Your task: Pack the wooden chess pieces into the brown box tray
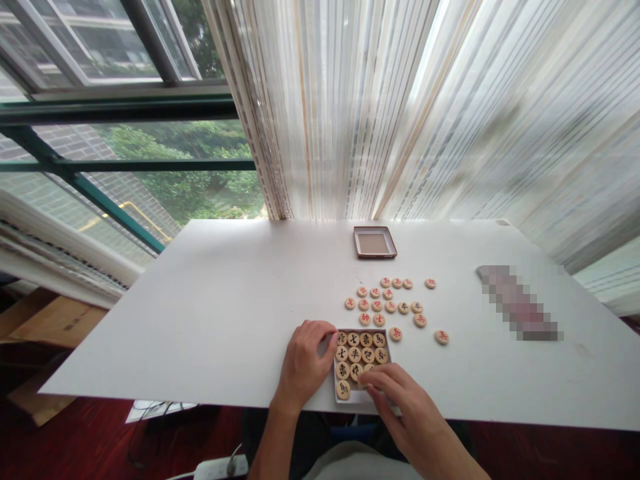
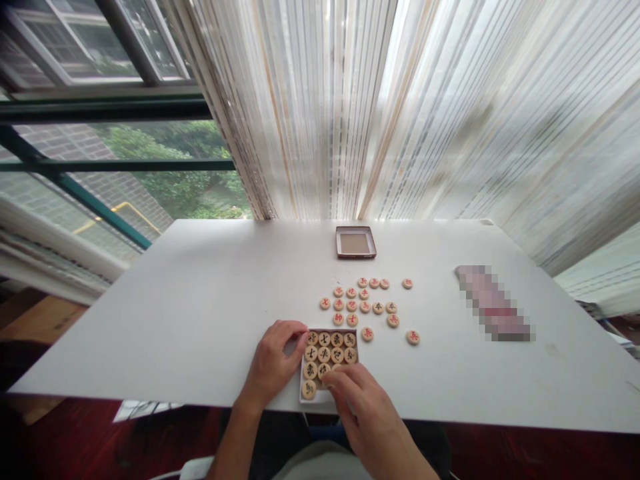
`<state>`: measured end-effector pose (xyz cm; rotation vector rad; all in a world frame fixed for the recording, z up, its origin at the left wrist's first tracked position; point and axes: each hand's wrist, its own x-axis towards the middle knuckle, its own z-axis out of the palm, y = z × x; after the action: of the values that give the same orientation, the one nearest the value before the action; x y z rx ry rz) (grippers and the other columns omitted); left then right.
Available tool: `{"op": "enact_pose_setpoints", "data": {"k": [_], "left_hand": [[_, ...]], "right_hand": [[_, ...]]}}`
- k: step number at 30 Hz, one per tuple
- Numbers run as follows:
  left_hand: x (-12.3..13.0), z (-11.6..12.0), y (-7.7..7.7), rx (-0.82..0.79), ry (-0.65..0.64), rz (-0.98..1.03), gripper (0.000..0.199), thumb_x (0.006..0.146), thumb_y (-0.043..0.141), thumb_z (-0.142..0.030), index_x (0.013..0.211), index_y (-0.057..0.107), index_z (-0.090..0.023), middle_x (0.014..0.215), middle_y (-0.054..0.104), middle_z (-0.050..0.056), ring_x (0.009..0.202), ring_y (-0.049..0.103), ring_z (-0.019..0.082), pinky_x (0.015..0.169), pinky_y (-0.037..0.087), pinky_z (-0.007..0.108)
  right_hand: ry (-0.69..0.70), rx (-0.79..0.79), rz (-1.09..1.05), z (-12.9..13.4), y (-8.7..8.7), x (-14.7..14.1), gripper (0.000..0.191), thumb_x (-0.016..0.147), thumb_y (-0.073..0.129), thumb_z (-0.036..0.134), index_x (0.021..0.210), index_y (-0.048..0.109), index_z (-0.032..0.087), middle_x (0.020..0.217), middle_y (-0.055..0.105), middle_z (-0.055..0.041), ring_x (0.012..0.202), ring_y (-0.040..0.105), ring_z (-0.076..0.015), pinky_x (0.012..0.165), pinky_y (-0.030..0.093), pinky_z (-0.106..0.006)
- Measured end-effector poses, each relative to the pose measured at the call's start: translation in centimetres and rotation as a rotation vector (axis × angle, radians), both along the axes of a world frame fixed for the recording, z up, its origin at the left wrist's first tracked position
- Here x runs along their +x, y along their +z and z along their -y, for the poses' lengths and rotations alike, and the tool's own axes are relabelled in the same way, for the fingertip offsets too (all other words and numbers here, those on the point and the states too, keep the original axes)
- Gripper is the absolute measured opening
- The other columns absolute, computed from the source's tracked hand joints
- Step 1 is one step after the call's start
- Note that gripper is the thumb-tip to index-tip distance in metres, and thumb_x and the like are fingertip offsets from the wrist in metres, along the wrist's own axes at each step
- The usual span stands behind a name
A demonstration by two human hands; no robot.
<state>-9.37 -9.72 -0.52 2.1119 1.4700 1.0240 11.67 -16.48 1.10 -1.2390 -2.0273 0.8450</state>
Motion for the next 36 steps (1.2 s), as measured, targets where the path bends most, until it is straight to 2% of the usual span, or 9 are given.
{"op": "enact_pose_setpoints", "data": {"k": [6,11,17,25,29,33,36], "left_hand": [[0.0,0.0,-0.1,0.000,-0.004,-0.008,0.007,0.094,0.058,-0.020,0.095,0.064,-0.022,0.094,0.069,0.004,0.091,0.062,0.022,0.084,0.049,0.038],[0.0,-0.1,-0.1,0.003,-0.011,-0.010,0.007,0.094,0.058,-0.019,0.095,0.064,-0.022,0.094,0.069,0.004,0.091,0.061,0.022,0.085,0.049,0.038],[0.0,0.0,0.0,0.010,-0.006,-0.006,0.007,0.094,0.058,-0.020,0.095,0.064,-0.022,0.094,0.069,0.004,0.091,0.062,0.022,0.084,0.050,0.038],[0.1,0.0,0.0,0.025,0.003,-0.015,0.007,0.093,0.058,-0.019,0.094,0.065,-0.023,0.094,0.070,0.004,0.089,0.063,0.022,0.083,0.050,0.037],[0.1,0.0,0.0,0.026,0.005,-0.016,0.007,0.092,0.059,-0.018,0.093,0.065,-0.023,0.093,0.070,0.004,0.089,0.063,0.022,0.083,0.050,0.037],[0.0,-0.1,-0.1,0.022,0.003,-0.020,0.007,0.093,0.059,-0.019,0.094,0.065,-0.023,0.093,0.070,0.004,0.090,0.063,0.022,0.083,0.051,0.038],[0.0,-0.1,-0.1,0.027,-0.008,-0.020,0.008,0.093,0.058,-0.019,0.095,0.065,-0.022,0.094,0.070,0.005,0.090,0.063,0.022,0.083,0.051,0.038]], "right_hand": [[-0.023,-0.049,0.090,-0.1,-0.6,-0.4,0.016,0.095,0.053,0.017,0.106,0.062,0.026,0.096,0.066,-0.0048,0.087,0.066,-0.0202,0.077,0.055,-0.031],[-0.019,-0.058,0.145,-0.4,-0.3,-0.8,0.013,0.095,0.054,0.016,0.098,0.062,0.025,0.091,0.066,-0.0032,0.083,0.065,-0.0197,0.073,0.053,-0.030],[-0.034,-0.031,0.168,-0.3,-0.4,-1.3,0.015,0.097,0.052,0.017,0.094,0.064,0.026,0.091,0.066,-0.0028,0.086,0.065,-0.0201,0.075,0.052,-0.030],[-0.089,0.014,0.195,-0.5,-1.7,-1.5,0.014,0.094,0.058,0.015,0.090,0.066,0.026,0.088,0.064,-0.0029,0.082,0.064,-0.0204,0.072,0.052,-0.031],[-0.102,0.053,0.134,-0.2,-1.2,-1.7,0.013,0.095,0.055,0.018,0.089,0.064,0.025,0.086,0.064,-0.0037,0.080,0.064,-0.0200,0.071,0.053,-0.030],[-0.118,0.052,0.064,-0.8,0.1,-0.2,0.014,0.099,0.052,0.026,0.096,0.066,0.025,0.088,0.065,-0.0059,0.080,0.065,-0.0202,0.071,0.056,-0.031],[-0.263,0.159,0.116,-2.8,1.0,2.9,0.016,0.098,0.054,0.033,0.106,0.066,0.027,0.102,0.066,-0.0094,0.087,0.065,-0.0236,0.067,0.057,-0.033]]}}
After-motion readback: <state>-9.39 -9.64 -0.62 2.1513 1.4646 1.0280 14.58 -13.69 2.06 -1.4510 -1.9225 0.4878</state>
